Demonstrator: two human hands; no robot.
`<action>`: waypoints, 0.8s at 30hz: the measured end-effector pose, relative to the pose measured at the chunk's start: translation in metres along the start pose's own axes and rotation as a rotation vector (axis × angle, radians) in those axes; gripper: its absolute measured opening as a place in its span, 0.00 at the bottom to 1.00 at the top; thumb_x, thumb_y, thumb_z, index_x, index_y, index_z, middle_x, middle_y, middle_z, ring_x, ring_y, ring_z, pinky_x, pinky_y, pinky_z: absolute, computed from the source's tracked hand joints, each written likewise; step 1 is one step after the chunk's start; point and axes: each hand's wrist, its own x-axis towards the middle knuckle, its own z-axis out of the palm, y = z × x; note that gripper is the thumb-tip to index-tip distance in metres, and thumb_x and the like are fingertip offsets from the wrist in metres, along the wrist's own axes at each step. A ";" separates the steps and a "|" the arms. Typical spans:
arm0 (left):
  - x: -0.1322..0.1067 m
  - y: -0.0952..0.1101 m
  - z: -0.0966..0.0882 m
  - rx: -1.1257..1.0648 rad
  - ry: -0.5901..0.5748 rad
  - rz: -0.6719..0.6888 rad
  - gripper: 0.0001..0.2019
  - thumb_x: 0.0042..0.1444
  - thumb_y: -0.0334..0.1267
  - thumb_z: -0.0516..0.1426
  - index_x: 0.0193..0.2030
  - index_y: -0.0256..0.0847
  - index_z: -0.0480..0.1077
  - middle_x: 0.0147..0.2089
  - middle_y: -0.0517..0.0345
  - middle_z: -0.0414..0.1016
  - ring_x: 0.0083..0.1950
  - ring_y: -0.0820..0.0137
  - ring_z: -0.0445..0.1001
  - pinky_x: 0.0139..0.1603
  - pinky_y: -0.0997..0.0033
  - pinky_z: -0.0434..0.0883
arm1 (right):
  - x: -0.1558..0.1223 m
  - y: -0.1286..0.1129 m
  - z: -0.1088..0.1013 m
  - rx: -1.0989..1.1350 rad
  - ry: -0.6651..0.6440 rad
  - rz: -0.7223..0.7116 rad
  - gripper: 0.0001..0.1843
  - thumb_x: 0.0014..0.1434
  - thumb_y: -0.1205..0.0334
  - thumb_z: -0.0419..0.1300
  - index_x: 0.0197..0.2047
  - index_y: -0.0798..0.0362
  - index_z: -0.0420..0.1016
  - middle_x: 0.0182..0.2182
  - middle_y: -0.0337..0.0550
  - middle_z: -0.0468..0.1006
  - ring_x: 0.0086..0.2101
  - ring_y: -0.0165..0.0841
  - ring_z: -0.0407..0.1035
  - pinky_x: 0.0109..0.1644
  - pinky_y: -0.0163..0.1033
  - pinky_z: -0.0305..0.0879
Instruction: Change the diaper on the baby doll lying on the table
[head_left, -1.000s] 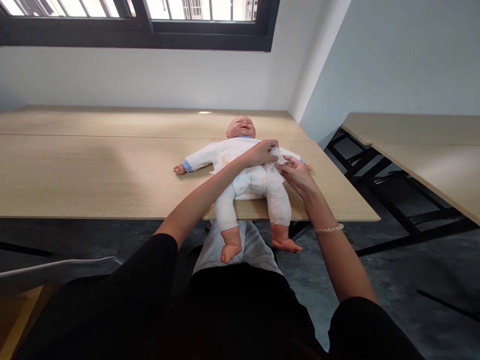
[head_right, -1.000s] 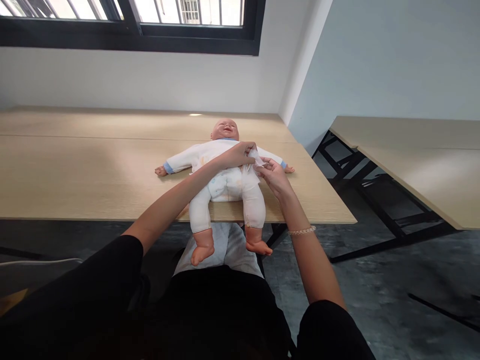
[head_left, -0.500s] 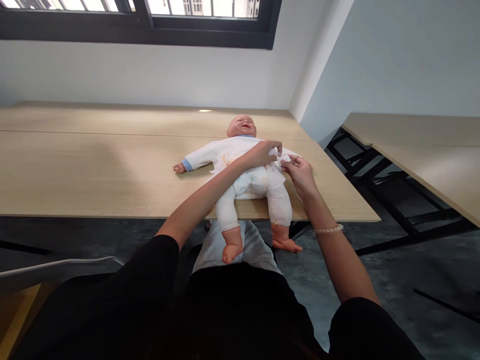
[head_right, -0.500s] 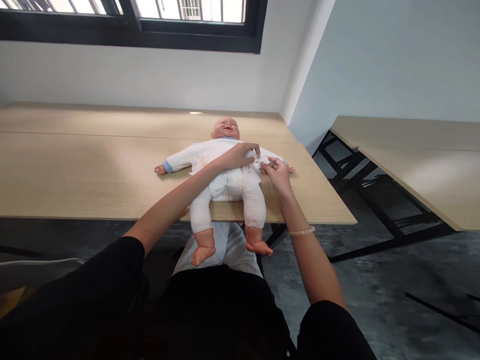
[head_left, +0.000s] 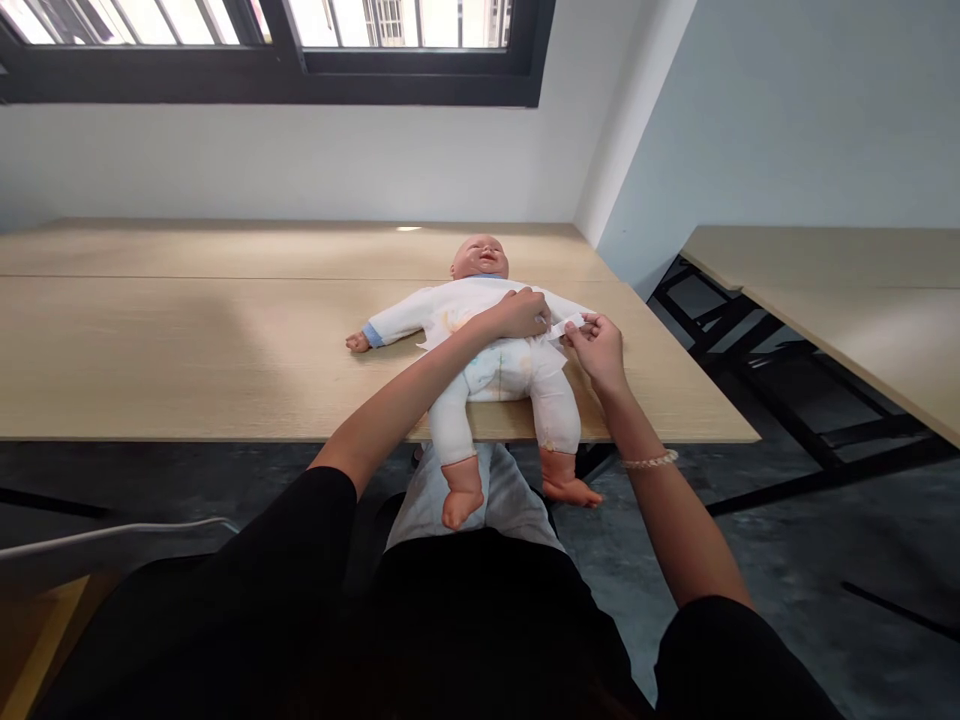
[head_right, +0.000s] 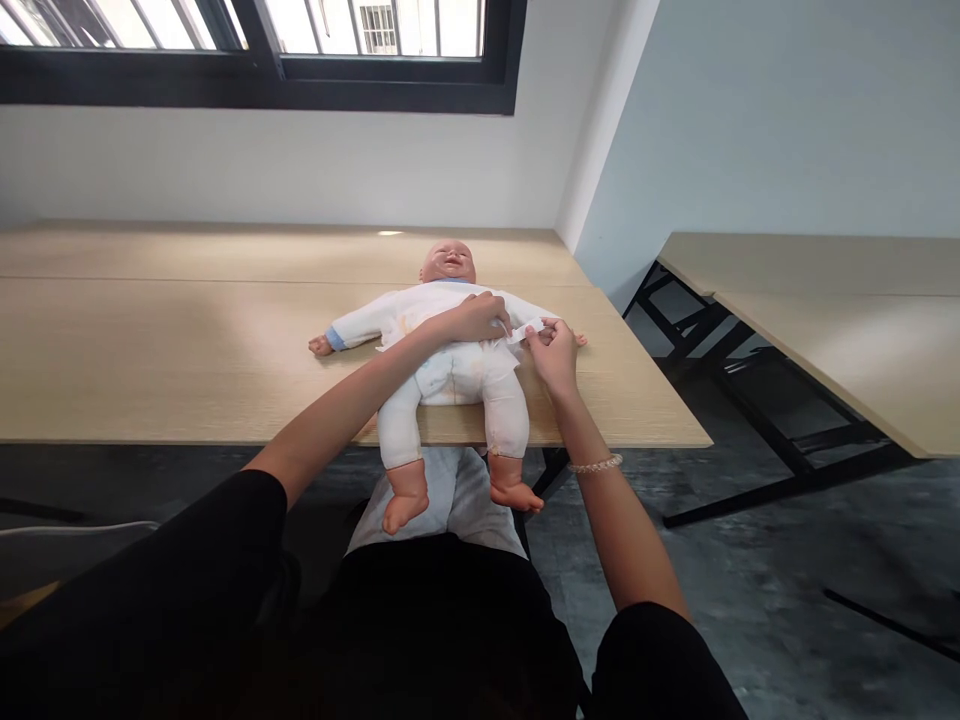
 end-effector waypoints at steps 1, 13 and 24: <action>0.000 0.000 0.000 0.029 -0.003 -0.008 0.13 0.60 0.34 0.55 0.42 0.40 0.81 0.51 0.48 0.79 0.59 0.55 0.71 0.62 0.56 0.64 | 0.000 -0.002 0.001 0.036 0.021 0.026 0.21 0.49 0.47 0.66 0.40 0.51 0.67 0.34 0.44 0.77 0.36 0.39 0.76 0.48 0.51 0.76; 0.013 -0.001 0.002 0.133 -0.014 -0.061 0.09 0.59 0.34 0.56 0.42 0.38 0.77 0.56 0.40 0.70 0.64 0.48 0.63 0.61 0.48 0.62 | -0.008 -0.026 0.002 0.193 0.127 -0.008 0.19 0.50 0.47 0.68 0.35 0.51 0.70 0.30 0.39 0.76 0.33 0.32 0.74 0.42 0.40 0.74; 0.029 -0.014 0.013 0.032 0.081 -0.098 0.07 0.54 0.25 0.56 0.37 0.36 0.74 0.52 0.42 0.75 0.62 0.51 0.66 0.63 0.51 0.61 | -0.037 -0.084 0.019 0.071 -0.112 -0.225 0.14 0.55 0.49 0.66 0.35 0.51 0.74 0.33 0.45 0.79 0.33 0.37 0.74 0.41 0.43 0.72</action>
